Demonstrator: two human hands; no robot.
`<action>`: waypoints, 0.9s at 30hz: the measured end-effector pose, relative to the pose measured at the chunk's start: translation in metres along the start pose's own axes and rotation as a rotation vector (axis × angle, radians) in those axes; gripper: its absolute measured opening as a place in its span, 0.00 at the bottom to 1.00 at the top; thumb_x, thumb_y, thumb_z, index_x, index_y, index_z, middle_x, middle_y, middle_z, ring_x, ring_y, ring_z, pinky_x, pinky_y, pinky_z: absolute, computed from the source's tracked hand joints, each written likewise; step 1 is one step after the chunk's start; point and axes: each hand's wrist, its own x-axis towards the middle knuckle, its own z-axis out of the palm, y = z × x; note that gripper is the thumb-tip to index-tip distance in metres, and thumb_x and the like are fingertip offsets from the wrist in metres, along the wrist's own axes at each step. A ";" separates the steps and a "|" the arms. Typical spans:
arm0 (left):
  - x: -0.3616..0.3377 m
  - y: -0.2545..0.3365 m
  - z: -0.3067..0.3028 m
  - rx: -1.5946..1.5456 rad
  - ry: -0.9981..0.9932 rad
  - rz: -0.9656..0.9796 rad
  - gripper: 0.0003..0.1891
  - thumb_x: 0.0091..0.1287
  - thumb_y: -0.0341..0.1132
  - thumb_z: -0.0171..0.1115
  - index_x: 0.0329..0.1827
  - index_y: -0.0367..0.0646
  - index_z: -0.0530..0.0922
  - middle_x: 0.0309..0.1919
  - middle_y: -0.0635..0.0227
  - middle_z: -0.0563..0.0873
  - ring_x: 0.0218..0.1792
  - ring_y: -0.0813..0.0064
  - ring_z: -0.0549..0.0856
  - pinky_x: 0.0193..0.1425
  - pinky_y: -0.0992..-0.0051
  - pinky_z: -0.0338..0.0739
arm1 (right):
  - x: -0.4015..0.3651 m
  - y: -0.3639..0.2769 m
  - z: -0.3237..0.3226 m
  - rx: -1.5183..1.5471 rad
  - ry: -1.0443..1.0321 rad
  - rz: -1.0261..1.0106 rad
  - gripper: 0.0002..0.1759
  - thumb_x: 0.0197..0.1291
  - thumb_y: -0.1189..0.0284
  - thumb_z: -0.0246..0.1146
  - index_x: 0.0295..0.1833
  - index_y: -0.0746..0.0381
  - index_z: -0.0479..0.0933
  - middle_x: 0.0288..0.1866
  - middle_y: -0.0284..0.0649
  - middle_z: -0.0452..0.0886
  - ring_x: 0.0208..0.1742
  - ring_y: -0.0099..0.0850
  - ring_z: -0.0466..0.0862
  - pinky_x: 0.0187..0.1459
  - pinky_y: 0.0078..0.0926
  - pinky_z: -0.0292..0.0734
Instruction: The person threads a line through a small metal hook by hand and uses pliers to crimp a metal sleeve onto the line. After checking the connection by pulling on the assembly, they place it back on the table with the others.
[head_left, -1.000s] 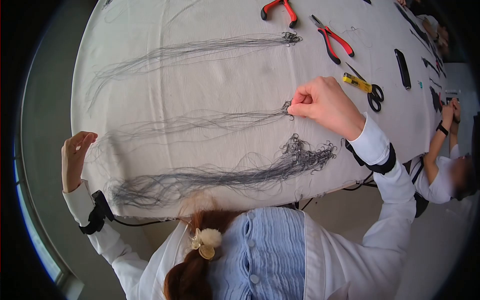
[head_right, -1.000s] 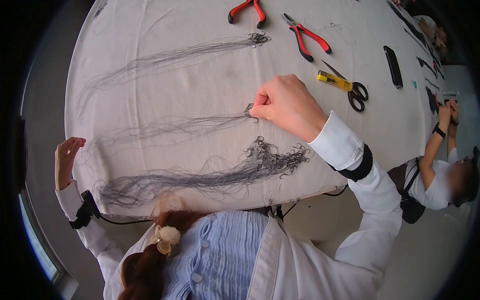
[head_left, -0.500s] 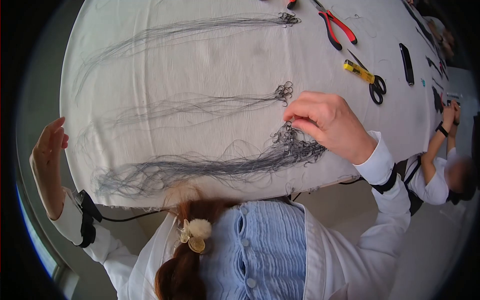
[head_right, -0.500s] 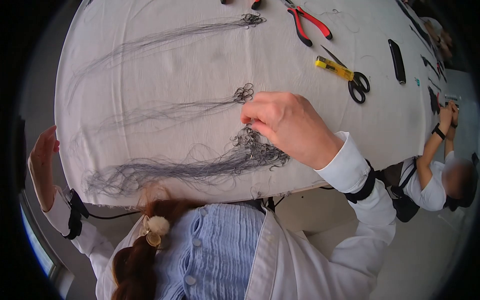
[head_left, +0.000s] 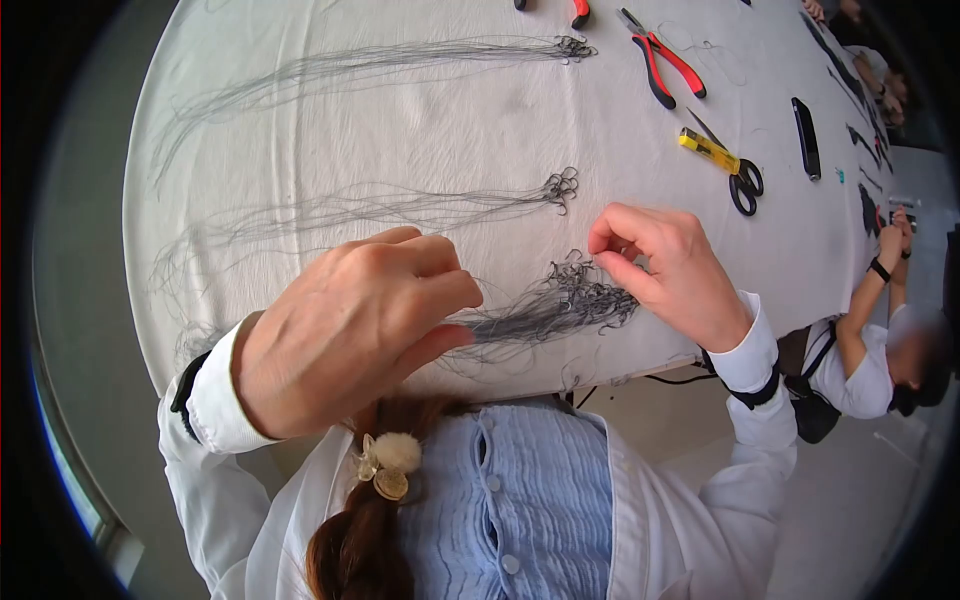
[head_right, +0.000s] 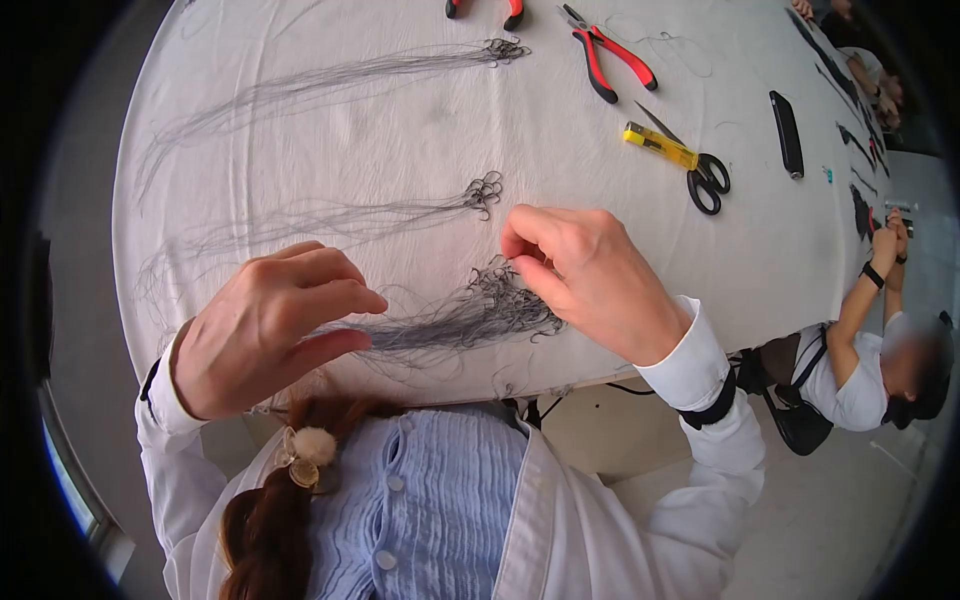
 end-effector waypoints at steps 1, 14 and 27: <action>0.005 -0.002 0.003 0.000 0.003 0.004 0.11 0.50 0.28 0.72 0.37 0.36 0.83 0.35 0.59 0.84 0.35 0.64 0.85 0.38 0.71 0.81 | -0.004 -0.001 -0.001 0.037 0.007 0.036 0.03 0.52 0.85 0.59 0.33 0.69 0.72 0.26 0.38 0.77 0.27 0.24 0.79 0.30 0.19 0.75; 0.051 -0.012 0.053 -0.368 0.142 0.096 0.18 0.50 0.38 0.73 0.42 0.39 0.80 0.38 0.60 0.82 0.38 0.61 0.82 0.42 0.68 0.78 | -0.017 -0.020 0.013 0.252 0.155 0.119 0.05 0.50 0.85 0.61 0.32 0.67 0.72 0.25 0.39 0.78 0.25 0.26 0.81 0.28 0.21 0.75; 0.053 -0.012 0.071 -0.276 0.098 0.161 0.10 0.52 0.28 0.68 0.38 0.39 0.81 0.34 0.62 0.80 0.38 0.61 0.79 0.45 0.68 0.74 | -0.027 -0.020 0.004 0.114 0.216 0.173 0.06 0.50 0.84 0.62 0.33 0.66 0.72 0.29 0.39 0.77 0.26 0.29 0.80 0.27 0.24 0.75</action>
